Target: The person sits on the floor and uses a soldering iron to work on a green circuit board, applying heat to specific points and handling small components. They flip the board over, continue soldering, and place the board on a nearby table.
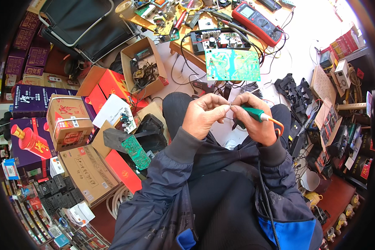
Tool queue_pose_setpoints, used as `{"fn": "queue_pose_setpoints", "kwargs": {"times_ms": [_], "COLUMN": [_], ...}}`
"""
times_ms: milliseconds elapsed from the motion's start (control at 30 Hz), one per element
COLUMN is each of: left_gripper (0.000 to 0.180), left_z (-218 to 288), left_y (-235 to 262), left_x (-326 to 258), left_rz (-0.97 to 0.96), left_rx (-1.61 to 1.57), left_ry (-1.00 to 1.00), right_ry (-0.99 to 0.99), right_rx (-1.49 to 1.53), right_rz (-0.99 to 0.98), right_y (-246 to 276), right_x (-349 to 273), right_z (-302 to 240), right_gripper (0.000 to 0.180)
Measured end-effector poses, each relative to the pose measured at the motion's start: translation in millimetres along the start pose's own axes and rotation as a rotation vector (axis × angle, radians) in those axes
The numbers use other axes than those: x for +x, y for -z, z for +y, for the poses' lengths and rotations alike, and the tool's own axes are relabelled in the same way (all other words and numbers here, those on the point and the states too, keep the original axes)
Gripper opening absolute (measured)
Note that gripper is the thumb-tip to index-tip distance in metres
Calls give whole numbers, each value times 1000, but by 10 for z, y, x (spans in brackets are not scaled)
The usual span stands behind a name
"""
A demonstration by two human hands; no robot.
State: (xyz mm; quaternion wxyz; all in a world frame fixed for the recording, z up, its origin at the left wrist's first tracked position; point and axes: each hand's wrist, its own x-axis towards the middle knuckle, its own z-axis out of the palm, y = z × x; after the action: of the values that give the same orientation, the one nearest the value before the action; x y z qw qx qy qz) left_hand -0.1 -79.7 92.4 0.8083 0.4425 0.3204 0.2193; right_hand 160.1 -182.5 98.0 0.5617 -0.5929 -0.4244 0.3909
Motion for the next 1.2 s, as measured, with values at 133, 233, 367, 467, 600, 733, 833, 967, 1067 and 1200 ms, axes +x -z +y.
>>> {"fn": "queue_pose_setpoints", "kwargs": {"times_ms": [133,233,367,467,600,733,833,967,1067,1200], "left_gripper": [14,12,11,11,13,14,15,15,16,25], "left_z": [-25,-25,52,299,677,834,870,951,1082,1304], "left_y": [9,11,35,277,688,928,985,853,674,538], "left_x": [23,20,42,212,594,1073,1313,1519,1709,2074], "left_rz": [-33,-26,60,231,424,452,431,365,281,230], "left_rx": [-4,16,38,46,50,14,56,105,344,831], "left_ry": [-36,-41,-143,-310,-348,-316,-331,-365,-376,-414], "right_ry": [2,-8,32,36,117,149,229,247,298,305], "right_rx": [-5,-9,-46,24,-22,156,346,501,522,492], "right_rz": [-6,-18,23,103,254,454,516,649,672,700], "right_y": [6,8,-8,56,355,750,1045,1280,1354,1323], "right_x": [11,2,7,6,-69,-176,-255,-369,-377,-336], "right_z": [-4,-33,-78,-111,-152,-161,-198,-267,-303,-311], "right_gripper": [6,8,14,22,20,24,34,36,36,37]}}
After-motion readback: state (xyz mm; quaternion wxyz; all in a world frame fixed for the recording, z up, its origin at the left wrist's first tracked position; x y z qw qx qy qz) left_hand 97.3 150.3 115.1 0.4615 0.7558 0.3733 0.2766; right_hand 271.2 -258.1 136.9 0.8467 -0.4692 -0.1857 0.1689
